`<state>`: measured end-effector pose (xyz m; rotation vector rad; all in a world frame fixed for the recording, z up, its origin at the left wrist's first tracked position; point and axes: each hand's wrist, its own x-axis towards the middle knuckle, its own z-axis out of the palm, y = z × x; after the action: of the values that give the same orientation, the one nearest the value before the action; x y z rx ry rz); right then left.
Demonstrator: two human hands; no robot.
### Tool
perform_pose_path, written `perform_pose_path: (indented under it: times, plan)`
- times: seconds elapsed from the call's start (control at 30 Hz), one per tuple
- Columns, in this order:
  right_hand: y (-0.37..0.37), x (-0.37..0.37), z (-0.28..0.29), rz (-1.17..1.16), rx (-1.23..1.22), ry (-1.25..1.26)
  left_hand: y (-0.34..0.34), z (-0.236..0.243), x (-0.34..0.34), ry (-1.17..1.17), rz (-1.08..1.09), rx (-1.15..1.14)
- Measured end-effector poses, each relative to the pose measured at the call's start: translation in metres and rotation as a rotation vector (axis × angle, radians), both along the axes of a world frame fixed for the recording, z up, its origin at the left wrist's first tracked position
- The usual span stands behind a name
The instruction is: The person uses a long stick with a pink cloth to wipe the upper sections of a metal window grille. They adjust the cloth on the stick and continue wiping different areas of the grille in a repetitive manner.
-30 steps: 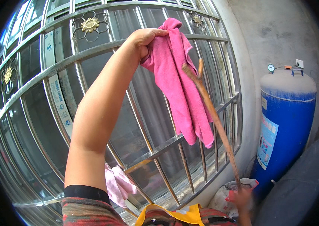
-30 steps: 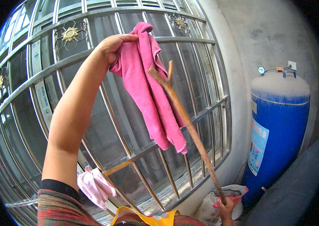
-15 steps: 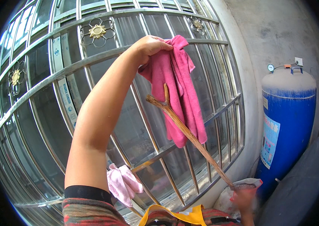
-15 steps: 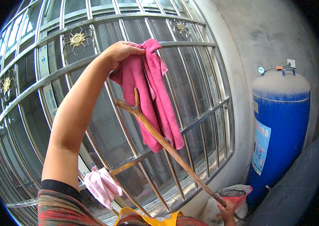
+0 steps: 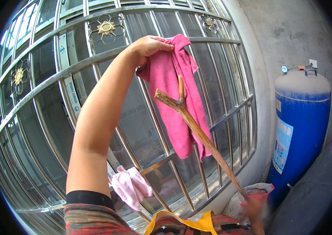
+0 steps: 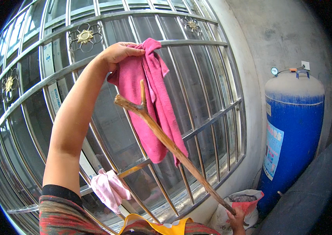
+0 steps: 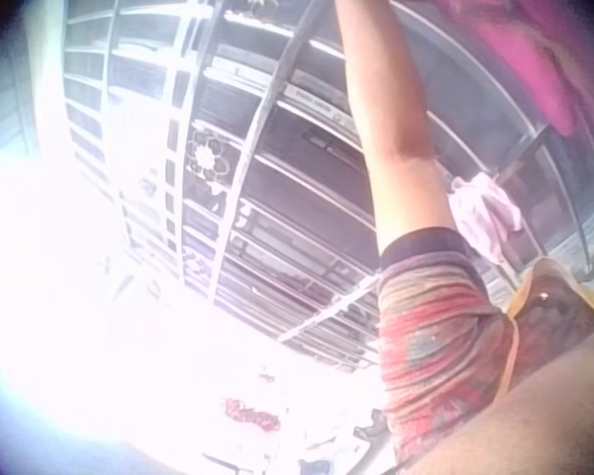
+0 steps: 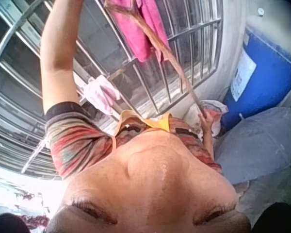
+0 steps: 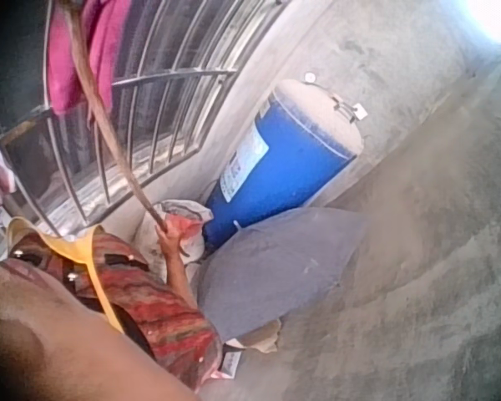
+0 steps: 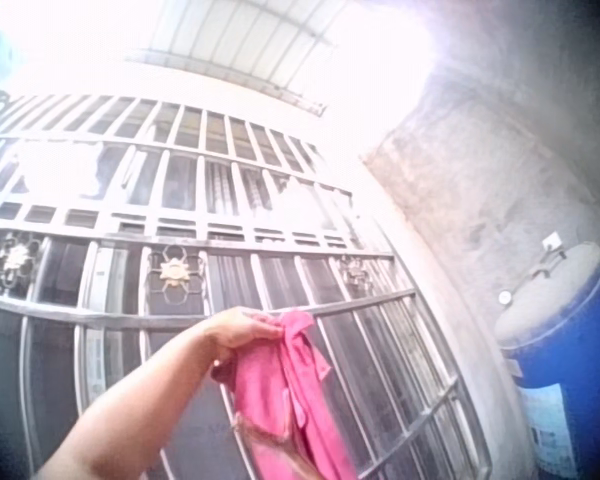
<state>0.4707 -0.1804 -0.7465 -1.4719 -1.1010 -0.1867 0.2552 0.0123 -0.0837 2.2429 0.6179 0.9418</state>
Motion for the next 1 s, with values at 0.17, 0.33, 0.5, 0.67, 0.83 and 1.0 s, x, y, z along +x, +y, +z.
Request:
perform_pose_path:
  times: [0.17,0.33,0.5,0.67,0.83,1.0]
  plan:
    - [-0.002,-0.006,0.008,0.079,-0.068,0.297,-0.003,0.006,-0.002,0.039,-0.008,0.003]
    - [0.002,0.001,-0.001,0.047,-0.089,0.149,-0.011,0.008,-0.008,0.058,-0.047,0.035]
    - [0.010,0.010,-0.022,0.022,-0.089,0.165,-0.023,0.010,-0.016,0.117,-0.126,0.055]
    - [0.014,0.017,-0.034,0.082,-0.010,0.092,-0.049,0.001,-0.016,0.096,-0.231,0.008]
    - [0.026,0.024,-0.048,0.109,-0.070,0.232,-0.103,-0.040,-0.004,0.170,-0.274,0.222]
    - [0.042,0.018,-0.059,0.116,0.001,0.634,-0.150,-0.119,-0.005,0.589,-0.385,0.524]
